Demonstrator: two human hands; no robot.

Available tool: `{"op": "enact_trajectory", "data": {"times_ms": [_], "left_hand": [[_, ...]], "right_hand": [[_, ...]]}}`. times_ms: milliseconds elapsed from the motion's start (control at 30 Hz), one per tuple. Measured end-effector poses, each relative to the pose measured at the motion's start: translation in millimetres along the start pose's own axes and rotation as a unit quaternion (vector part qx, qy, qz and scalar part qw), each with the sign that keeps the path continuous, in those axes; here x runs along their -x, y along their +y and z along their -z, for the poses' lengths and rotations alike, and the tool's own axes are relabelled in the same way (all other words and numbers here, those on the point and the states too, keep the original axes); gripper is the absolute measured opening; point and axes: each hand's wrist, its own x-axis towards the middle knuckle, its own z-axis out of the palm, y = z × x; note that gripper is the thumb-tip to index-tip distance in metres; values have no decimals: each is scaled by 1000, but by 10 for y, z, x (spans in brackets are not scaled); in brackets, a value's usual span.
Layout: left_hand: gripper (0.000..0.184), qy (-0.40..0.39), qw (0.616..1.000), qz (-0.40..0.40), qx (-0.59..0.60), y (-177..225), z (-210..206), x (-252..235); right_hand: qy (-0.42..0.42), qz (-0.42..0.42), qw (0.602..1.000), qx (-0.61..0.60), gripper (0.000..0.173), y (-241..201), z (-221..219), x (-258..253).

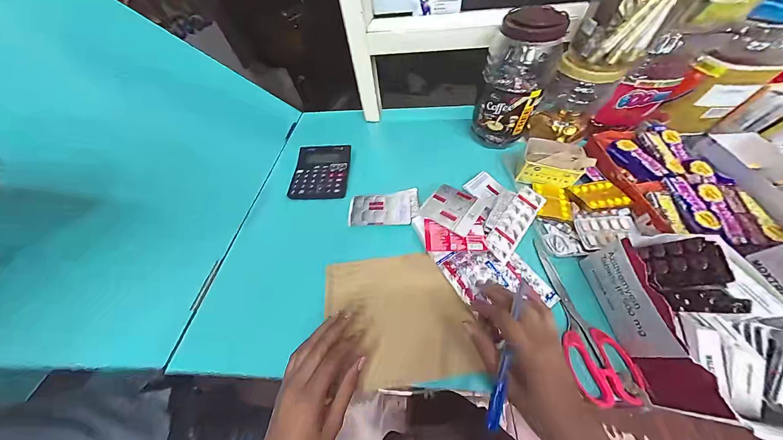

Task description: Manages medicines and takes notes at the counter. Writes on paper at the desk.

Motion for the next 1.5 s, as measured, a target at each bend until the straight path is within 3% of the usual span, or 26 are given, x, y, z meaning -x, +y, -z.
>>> {"op": "enact_trajectory", "data": {"times_ms": [133,300,433,567,833,1300,1433,1500], "left_hand": [[34,-97,994,-42,-23,-107,34,-347],[30,-160,985,-69,4,-36,66,-633],[30,-101,992,-80,5,-179,91,-779],[31,-46,995,-92,3,-283,212,-843],[29,21,996,-81,8,-337,484,-825],[24,194,971,-139,25,-260,865,-563],[26,157,982,-79,66,-215,802,-469],[29,28,982,9,184,-65,643,-423]], "right_hand": [[-50,-125,983,126,57,329,157,-392],[-101,-203,967,119,65,331,47,-760],[-114,-241,954,133,44,299,-27,-869],[-37,-206,965,157,32,259,112,-802],[160,-186,960,134,30,141,381,-649],[218,-128,967,22,26,-156,404,-411],[208,-99,973,17,22,-364,367,-376],[168,-41,985,18,23,-578,158,-369]]}}
